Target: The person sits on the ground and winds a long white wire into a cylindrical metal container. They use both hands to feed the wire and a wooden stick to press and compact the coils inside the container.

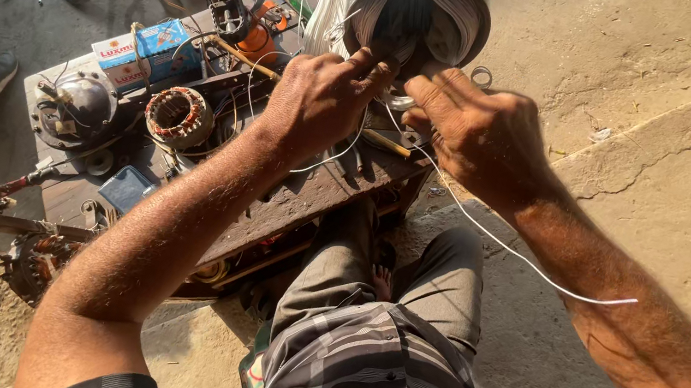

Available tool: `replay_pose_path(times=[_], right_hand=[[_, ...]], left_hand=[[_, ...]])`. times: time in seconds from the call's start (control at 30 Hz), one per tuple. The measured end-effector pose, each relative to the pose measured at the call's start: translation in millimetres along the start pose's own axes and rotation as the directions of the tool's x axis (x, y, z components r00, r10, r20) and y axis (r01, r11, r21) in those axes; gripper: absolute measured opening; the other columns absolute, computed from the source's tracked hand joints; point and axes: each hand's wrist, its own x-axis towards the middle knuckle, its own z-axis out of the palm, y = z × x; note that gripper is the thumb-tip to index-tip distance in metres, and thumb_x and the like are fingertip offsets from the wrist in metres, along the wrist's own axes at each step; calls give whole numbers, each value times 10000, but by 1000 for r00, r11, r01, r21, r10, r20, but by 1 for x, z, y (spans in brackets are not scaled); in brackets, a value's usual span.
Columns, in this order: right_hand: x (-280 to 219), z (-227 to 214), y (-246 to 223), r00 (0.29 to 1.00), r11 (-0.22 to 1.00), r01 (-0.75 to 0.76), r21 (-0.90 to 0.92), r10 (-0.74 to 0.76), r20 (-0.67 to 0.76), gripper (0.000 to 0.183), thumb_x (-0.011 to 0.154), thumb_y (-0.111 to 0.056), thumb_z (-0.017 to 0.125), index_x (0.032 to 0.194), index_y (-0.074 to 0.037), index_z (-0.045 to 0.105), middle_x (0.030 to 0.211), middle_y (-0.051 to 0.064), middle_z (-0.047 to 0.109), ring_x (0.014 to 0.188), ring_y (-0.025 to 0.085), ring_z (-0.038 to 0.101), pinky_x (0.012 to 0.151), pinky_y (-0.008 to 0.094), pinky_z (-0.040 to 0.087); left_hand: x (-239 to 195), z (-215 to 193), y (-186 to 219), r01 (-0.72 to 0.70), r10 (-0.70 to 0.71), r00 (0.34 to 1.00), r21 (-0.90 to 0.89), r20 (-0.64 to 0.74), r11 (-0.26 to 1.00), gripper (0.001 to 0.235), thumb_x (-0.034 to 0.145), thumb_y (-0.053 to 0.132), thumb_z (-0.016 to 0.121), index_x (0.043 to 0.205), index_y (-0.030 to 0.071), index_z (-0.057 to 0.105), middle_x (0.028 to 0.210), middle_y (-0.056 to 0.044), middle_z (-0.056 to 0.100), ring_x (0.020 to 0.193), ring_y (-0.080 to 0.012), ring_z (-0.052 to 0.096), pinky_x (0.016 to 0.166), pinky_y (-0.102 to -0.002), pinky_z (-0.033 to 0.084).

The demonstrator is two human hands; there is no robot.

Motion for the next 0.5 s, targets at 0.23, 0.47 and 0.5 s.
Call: replay_pose_path(times=[0.23, 0.47, 0.5], right_hand=[[2, 8, 8, 1000, 958, -12, 285, 13, -3, 345, 864, 5, 812, 1195, -9, 717, 1045, 90, 714, 767, 163, 708, 606, 259, 586], [-1, 5, 4, 998, 968, -24, 251, 37, -45, 390, 822, 7, 828, 1196, -20, 719, 1096, 109, 728, 825, 173, 722, 632, 252, 595], [-3, 4, 1, 998, 975, -38, 220, 50, -50, 345, 851, 1, 833, 1178, -32, 728, 1074, 92, 734, 797, 164, 718, 599, 256, 575]], left_hand=[[18, -33, -8, -113, 106, 952, 10, 287, 994, 319, 1002, 87, 680, 1313, 147, 645, 1048, -59, 724, 629, -144, 688, 474, -287, 536], [34, -53, 17, -156, 47, 943, 312, 330, 937, 592, 907, 244, 643, 1448, 35, 531, 907, -63, 707, 462, -120, 656, 386, -295, 520], [32, -53, 20, -145, 33, 943, 318, 331, 937, 577, 926, 241, 640, 1445, 15, 533, 906, -66, 705, 464, -116, 651, 392, -294, 517]])
